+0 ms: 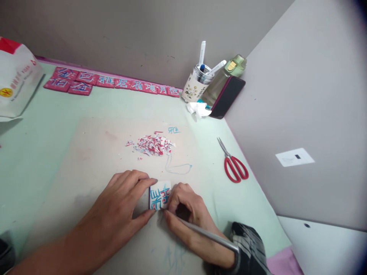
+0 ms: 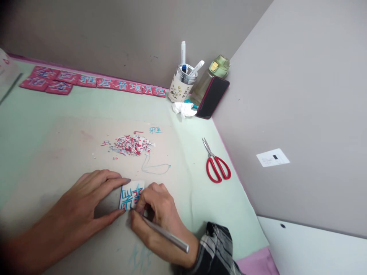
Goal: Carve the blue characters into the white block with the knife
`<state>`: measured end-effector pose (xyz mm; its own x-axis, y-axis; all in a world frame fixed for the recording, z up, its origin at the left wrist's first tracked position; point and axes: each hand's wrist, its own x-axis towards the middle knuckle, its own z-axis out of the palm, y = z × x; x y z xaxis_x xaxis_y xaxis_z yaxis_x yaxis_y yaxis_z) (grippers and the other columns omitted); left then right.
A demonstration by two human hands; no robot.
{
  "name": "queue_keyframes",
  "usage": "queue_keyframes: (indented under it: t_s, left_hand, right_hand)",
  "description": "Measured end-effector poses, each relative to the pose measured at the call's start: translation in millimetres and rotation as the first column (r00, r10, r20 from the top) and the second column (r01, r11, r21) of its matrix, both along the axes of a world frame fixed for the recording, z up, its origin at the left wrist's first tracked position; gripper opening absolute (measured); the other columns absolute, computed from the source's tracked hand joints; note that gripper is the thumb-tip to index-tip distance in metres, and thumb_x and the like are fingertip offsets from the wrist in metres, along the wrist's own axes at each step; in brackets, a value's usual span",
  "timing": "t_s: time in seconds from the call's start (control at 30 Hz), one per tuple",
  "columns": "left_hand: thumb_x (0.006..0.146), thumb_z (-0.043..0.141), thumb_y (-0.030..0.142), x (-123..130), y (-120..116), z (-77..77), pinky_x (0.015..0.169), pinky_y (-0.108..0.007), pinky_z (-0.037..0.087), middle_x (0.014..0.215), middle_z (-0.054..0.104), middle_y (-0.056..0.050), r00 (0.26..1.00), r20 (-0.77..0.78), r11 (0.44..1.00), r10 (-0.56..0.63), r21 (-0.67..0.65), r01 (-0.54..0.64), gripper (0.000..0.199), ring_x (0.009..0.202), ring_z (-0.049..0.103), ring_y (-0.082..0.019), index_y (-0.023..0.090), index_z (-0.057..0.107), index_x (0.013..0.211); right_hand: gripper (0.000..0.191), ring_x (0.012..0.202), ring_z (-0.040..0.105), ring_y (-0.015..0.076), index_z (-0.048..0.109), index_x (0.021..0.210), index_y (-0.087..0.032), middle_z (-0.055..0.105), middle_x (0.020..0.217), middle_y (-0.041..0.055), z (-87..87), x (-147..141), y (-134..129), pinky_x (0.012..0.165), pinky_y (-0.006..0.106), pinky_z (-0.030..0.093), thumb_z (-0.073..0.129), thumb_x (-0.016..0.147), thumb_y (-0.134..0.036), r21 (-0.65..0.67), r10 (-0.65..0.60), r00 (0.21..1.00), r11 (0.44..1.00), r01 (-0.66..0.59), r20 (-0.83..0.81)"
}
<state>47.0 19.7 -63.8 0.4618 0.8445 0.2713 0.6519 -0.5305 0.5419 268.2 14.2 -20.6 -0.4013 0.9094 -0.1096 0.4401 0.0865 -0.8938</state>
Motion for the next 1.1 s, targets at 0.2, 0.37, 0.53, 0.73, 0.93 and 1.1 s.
queue_keyframes:
  t_s: [0.2, 0.37, 0.53, 0.73, 0.93, 1.1]
  left_hand:
    - [0.086, 0.07, 0.016, 0.3, 1.9, 1.4, 0.095, -0.043, 0.046, 0.121, 0.063, -0.004, 1.0, -0.002, 1.0, 0.002, 0.018, -0.002, 0.051, 0.11, 0.059, -0.027, 0.026, 0.049, 0.131]
    - [0.083, 0.072, 0.015, 1.0, 3.0, 2.5, 0.092, -0.043, 0.047, 0.12, 0.063, -0.004, 1.0, -0.012, 0.999, 0.002, 0.036, -0.002, 0.053, 0.107, 0.061, -0.027, 0.024, 0.049, 0.13]
    - [0.084, 0.072, 0.015, 0.4, 2.0, 4.0, 0.091, -0.042, 0.048, 0.118, 0.064, -0.003, 1.0, -0.007, 0.999, 0.009, 0.032, -0.008, 0.051, 0.106, 0.061, -0.027, 0.026, 0.05, 0.129]
    - [0.086, 0.075, 0.025, -8.1, 3.3, 4.0, 0.084, -0.04, 0.052, 0.113, 0.069, -0.004, 0.996, -0.086, 0.997, 0.023, 0.075, -0.017, 0.058, 0.099, 0.066, -0.028, 0.027, 0.048, 0.137]
    - [0.089, 0.061, 0.021, -11.1, 0.3, 0.7, 0.076, -0.038, 0.051, 0.102, 0.073, -0.002, 0.999, -0.016, 0.997, 0.028, -0.065, -0.029, 0.035, 0.092, 0.067, -0.027, 0.027, 0.056, 0.122]
    - [0.073, 0.077, 0.024, -10.9, 0.6, 5.0, 0.064, -0.035, 0.043, 0.076, 0.059, 0.003, 0.997, -0.058, 0.988, 0.052, -0.145, -0.06, 0.026, 0.074, 0.057, -0.024, 0.026, 0.055, 0.089]
  right_hand:
    - [0.019, 0.083, 0.052, 0.021, 0.048, 0.074, -0.023, 0.057, 0.081, 0.002, -0.1, -0.4, 0.4, 0.074, 0.035, 0.039, 0.06, 0.086, -0.014, 0.01, 0.009, 1.0, 1.0, -0.01, 0.008]
    - [0.018, 0.084, 0.052, 0.021, 0.049, 0.075, -0.023, 0.058, 0.082, 0.0018, -1.9, 0.5, 1.1, 0.076, 0.035, 0.039, 0.06, 0.085, -0.013, 0.012, 0.008, 1.0, 1.0, -0.008, 0.014]
    - [0.018, 0.083, 0.052, 0.0207, 0.049, 0.074, -0.023, 0.058, 0.081, 0.0014, -4.0, 0.5, -1.3, 0.074, 0.035, 0.038, 0.06, 0.085, -0.014, 0.02, -0.006, 1.0, 1.0, 0.006, 0.002]
    - [0.019, 0.08, 0.052, 0.0197, 0.05, 0.073, -0.023, 0.058, 0.08, 0.001, -6.0, 0.7, -5.7, 0.073, 0.034, 0.038, 0.061, 0.087, -0.015, 0.018, -0.098, 0.995, 0.995, 0.098, -0.007]
    - [0.02, 0.077, 0.05, 0.0186, 0.049, 0.074, -0.023, 0.055, 0.077, -0.0003, -6.2, 4.1, -6.4, 0.069, 0.033, 0.038, 0.061, 0.09, -0.019, -0.028, -0.2, 0.979, 0.98, 0.199, -0.031]
    - [0.02, 0.076, 0.049, 0.0179, 0.049, 0.075, -0.023, 0.054, 0.077, -0.001, -7.0, 5.2, -7.2, 0.069, 0.033, 0.038, 0.06, 0.092, -0.022, -0.031, -0.22, 0.975, 0.975, 0.22, -0.019]
